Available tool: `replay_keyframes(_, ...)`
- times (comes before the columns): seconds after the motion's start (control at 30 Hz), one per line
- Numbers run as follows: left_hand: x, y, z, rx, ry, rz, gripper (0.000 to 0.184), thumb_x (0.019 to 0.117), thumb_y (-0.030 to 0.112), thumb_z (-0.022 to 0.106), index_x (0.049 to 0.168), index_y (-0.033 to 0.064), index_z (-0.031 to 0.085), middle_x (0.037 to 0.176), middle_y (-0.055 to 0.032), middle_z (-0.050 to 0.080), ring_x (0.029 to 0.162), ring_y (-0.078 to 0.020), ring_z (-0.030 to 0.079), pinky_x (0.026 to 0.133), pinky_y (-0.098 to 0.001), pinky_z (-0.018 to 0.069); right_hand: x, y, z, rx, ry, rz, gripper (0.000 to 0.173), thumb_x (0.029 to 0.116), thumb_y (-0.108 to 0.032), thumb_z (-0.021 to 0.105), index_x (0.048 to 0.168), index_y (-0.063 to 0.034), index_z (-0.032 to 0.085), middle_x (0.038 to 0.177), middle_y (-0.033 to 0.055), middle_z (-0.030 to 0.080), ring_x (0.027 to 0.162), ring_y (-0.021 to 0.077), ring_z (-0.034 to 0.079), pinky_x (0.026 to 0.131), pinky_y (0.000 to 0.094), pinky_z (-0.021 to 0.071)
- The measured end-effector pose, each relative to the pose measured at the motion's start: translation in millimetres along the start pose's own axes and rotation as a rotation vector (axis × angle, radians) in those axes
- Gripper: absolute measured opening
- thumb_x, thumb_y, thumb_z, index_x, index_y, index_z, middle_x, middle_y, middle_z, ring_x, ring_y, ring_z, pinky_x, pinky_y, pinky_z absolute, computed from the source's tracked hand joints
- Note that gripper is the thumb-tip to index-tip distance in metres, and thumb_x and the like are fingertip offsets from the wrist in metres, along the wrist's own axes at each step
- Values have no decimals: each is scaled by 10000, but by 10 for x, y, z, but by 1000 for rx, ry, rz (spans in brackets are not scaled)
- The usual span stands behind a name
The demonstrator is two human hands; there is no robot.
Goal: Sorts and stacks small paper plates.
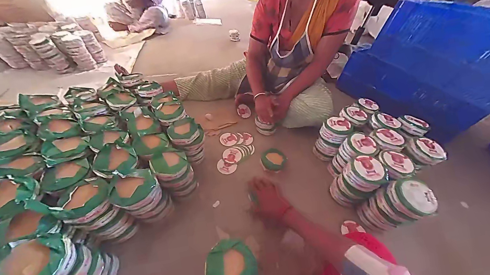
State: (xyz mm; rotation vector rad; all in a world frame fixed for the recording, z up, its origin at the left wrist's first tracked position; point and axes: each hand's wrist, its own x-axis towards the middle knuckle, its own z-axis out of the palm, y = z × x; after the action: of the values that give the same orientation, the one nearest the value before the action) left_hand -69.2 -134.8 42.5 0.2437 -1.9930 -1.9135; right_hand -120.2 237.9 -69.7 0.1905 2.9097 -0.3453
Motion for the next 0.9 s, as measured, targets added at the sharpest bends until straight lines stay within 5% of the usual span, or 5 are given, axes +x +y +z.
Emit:
replay_keyframes(0.3, 2, -134, 10, -8, 3, -52, 660, 1039, 283, 479, 1570, -15, 224, 1582, -135, 373, 1372, -93, 442, 1068, -323, 443, 524, 608, -203, -152, 141, 12, 847, 942, -548, 633, 1630, -195, 288, 1705, 129, 199, 1582, 406, 26, 1154, 785, -39)
replay_keyframes(0.4, 19, -160, -46, 44, -176, -31, 746, 1016, 387, 544, 1577, 7, 232, 1591, -118, 380, 1380, -88, 448, 1072, -302, 453, 506, 444, -354, -70, 224, 94, 933, 912, -541, 687, 1635, -140, 254, 1706, 175, 153, 1571, 449, 19, 1153, 794, -16)
replay_keyframes(0.6, -74, -291, 32, 411, -755, 111, 1091, 804, 668, 702, 1588, 30, 291, 1567, -204, 425, 1428, -357, 427, 1088, -552, 439, -942, -341, -480, 26, -70, 17, 836, 907, -479, 712, 1568, -73, 398, 1691, 211, 178, 1563, 468, 60, 1186, 744, 78)
replay_keyframes(0.73, -310, -440, 202, 495, -927, 85, 1261, 666, 671, 805, 1611, 49, 248, 1600, -230, 360, 1443, -459, 371, 1108, -637, 382, -1877, -365, -143, -39, -217, -4, 684, 901, -543, 685, 1379, -56, 634, 1712, 78, 190, 1581, 409, 39, 1180, 748, 12)
replay_keyframes(0.9, -522, -422, 448, 537, -937, 105, 1329, 573, 457, 938, 1602, -3, 234, 1615, -273, 306, 1486, -478, 292, 1184, -618, 281, -2003, -336, -120, -108, -221, 133, 753, 910, -571, 661, 1400, -3, 599, 1725, 81, 117, 1583, 399, -15, 1190, 731, -2)
